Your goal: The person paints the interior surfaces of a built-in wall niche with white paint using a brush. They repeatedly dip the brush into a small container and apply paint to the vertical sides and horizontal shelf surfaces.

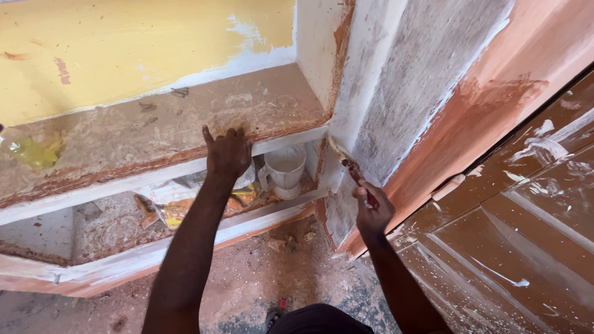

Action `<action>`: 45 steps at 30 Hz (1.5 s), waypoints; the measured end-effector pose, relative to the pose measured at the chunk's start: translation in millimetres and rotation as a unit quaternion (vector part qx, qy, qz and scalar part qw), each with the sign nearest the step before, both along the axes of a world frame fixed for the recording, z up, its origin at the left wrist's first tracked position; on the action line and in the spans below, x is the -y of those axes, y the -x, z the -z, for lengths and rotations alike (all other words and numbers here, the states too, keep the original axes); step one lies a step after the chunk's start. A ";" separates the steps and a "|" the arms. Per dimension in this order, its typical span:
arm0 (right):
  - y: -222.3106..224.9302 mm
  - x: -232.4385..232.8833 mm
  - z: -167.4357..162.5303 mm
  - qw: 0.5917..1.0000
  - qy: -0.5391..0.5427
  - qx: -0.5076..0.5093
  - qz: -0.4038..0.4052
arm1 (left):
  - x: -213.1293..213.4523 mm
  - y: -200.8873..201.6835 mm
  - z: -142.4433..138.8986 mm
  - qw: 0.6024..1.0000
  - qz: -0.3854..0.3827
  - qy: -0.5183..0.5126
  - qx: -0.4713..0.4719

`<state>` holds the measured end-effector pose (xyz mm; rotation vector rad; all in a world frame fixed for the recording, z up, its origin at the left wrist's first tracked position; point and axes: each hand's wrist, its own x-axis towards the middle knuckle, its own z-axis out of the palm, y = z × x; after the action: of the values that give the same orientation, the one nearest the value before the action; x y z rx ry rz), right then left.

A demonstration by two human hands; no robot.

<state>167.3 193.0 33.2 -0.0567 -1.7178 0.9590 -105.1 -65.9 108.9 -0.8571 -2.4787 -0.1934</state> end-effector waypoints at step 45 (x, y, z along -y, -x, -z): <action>-13.3 -78.2 -158.2 0.946 -0.291 0.144 0.014 | -90.2 -53.2 -173.5 0.965 0.236 -0.056 -0.099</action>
<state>180.6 271.2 191.4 0.1734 -2.2060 0.4020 -52.0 24.3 282.4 -1.3357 -2.0252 -0.3862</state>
